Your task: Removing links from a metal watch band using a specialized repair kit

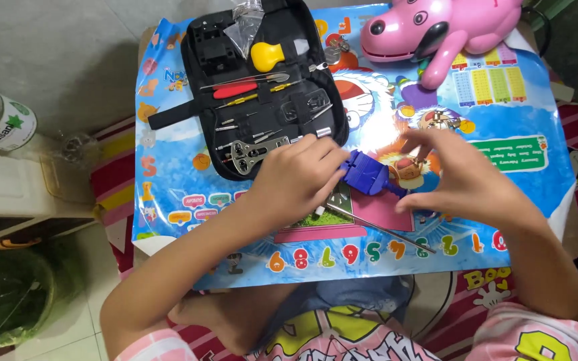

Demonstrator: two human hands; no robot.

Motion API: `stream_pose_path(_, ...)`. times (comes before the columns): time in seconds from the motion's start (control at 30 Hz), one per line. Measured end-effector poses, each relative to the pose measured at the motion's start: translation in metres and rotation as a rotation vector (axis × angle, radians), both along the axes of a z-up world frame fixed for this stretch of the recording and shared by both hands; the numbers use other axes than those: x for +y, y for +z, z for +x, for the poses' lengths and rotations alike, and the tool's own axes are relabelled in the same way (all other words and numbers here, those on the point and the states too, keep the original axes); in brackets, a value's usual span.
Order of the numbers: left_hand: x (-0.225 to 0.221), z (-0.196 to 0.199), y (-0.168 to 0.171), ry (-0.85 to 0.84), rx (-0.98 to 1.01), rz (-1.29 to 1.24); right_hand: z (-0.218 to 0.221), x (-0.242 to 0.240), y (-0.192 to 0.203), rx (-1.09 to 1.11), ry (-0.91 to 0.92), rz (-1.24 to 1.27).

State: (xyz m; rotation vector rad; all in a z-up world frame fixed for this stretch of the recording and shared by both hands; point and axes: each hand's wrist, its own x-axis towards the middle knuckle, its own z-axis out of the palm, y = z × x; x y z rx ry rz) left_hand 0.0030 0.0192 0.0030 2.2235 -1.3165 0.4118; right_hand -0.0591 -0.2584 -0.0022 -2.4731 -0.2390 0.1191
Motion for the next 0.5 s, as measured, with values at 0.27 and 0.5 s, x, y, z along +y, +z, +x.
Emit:
stream_pose_path(0.27,0.031,-0.023,-0.017,0.159,-0.17,0.237,0.001,-0.016,-0.005,-0.321,-0.031,0.221)
stream_pose_path(0.5,0.031,-0.025,-0.027,0.078,0.023,0.143,0.006,-0.006,-0.029,-0.386,-0.054,0.148)
